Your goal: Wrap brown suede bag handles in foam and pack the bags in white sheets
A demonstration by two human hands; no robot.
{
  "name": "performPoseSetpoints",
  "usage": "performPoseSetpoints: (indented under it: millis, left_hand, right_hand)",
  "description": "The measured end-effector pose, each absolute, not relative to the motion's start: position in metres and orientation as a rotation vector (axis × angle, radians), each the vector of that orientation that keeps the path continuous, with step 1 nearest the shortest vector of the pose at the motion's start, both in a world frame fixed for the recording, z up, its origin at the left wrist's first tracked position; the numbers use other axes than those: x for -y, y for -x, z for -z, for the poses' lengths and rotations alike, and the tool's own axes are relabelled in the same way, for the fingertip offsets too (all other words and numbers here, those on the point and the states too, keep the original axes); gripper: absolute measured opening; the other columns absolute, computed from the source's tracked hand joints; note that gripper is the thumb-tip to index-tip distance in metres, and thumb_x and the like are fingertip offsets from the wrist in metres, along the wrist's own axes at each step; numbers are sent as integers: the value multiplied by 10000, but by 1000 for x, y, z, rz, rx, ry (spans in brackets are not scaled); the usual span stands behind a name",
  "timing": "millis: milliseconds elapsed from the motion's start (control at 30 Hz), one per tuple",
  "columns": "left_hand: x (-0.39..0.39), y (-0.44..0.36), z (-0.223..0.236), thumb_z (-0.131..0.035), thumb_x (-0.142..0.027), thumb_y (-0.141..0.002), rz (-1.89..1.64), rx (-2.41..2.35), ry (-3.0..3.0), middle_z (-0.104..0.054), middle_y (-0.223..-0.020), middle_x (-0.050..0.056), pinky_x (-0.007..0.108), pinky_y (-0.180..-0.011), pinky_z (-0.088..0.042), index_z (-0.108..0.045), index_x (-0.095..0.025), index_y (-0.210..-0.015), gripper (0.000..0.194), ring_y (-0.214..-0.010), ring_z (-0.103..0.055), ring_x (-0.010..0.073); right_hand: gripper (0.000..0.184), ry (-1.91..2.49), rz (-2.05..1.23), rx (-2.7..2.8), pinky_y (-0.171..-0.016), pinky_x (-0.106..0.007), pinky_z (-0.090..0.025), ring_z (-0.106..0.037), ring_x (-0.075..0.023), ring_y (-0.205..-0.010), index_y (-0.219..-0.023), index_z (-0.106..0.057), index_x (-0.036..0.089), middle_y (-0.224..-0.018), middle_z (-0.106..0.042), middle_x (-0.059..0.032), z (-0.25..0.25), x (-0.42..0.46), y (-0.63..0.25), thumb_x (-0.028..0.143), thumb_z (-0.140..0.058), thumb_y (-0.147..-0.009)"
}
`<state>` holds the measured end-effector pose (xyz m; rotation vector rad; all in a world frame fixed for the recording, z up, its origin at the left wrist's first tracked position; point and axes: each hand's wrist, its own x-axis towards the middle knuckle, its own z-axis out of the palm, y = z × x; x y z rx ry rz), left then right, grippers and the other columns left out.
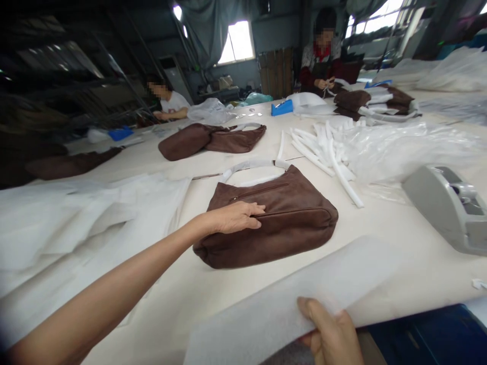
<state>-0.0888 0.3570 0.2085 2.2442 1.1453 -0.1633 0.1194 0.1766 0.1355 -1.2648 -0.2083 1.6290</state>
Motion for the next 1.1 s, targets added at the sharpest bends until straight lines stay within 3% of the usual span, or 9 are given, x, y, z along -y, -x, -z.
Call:
performPoseSetpoints:
  millis: [300,400,533,600,667,767,867,967,1100]
  left_hand:
    - [-351,87,-213,-462,-318,-925,258,-1193,-2260,-373,-1557,103,379,-1175,-244,-515,-152,-1380,487,-1456,-308,276]
    - [-348,86,-217,-434,-373,-954,294,-1213,-2225,-333,-1571,131,393,-1184,-227,-459,-132,-1426,531,-1465,-289,279]
    - [-341,84,-217,-594,-626,-820,327,-1195,-2236,-322,-1573,174,415,-1155,-303,-374,-120,-1471,853,-1442,-325,339]
    - [-337,84,-215,-721,-567,-726,348,-1183,-2284,-308,-1576,193,415,-1153,-320,-315,-101,-1494,985,-1441,-319,358]
    - [-333,86,-211,-717,-399,-746,353,-1196,-2332,-308,-1576,192,416,-1161,-318,-291,-93,-1502,919,-1446,-312,348]
    - [-327,90,-200,-512,-185,-824,253,-1285,-2363,-400,-1540,145,406,-1156,-342,-362,-118,-1468,665,-1419,-383,287]
    - [-322,95,-185,-385,-175,-895,75,-1362,-2390,-470,-1497,114,408,-1145,-371,-421,-137,-1433,540,-1408,-406,254]
    - [-319,100,-173,-338,-228,-953,-73,-1363,-2422,-516,-1461,98,427,-1116,-420,-448,-161,-1425,489,-1397,-419,251]
    - [-320,106,-161,-335,-252,-965,-194,-1335,-2474,-559,-1420,65,407,-1082,-464,-511,-204,-1393,465,-1345,-486,245]
  right_hand:
    - [243,1120,-1680,310,-652,-402,-624,-643,-187,-575,-740,-643,129,-657,-653,-2,-125,-258,-70,254,-771,-574]
    - [274,1087,-1692,392,-672,-392,-627,-672,-195,-589,-815,-671,122,-698,-672,-4,-129,-276,-62,266,-742,-593]
    - [269,1100,-1685,499,-591,-335,-608,-670,-197,-577,-829,-678,106,-656,-685,-32,-132,-281,-62,280,-695,-625]
    - [299,1085,-1699,532,-552,-324,-592,-670,-196,-561,-868,-682,107,-709,-707,-46,-132,-283,-62,288,-674,-629]
    - [321,1109,-1707,555,-560,-332,-590,-685,-208,-578,-890,-682,114,-746,-720,-56,-130,-286,-61,295,-655,-628]
    - [275,1191,-1677,602,-605,-342,-591,-692,-222,-605,-812,-676,121,-598,-664,-34,-125,-293,-60,328,-659,-632]
    - [327,1180,-1711,702,-665,-358,-581,-697,-231,-655,-772,-671,117,-570,-641,-42,-121,-295,-67,431,-663,-681]
    - [382,1157,-1697,976,-734,-363,-553,-689,-223,-749,-797,-650,133,-734,-687,-81,-119,-285,-84,511,-597,-794]
    - [194,1078,-932,1870,-849,-412,-473,-600,-247,-942,-910,-633,184,-982,-680,-92,-112,-273,-108,367,-589,-865]
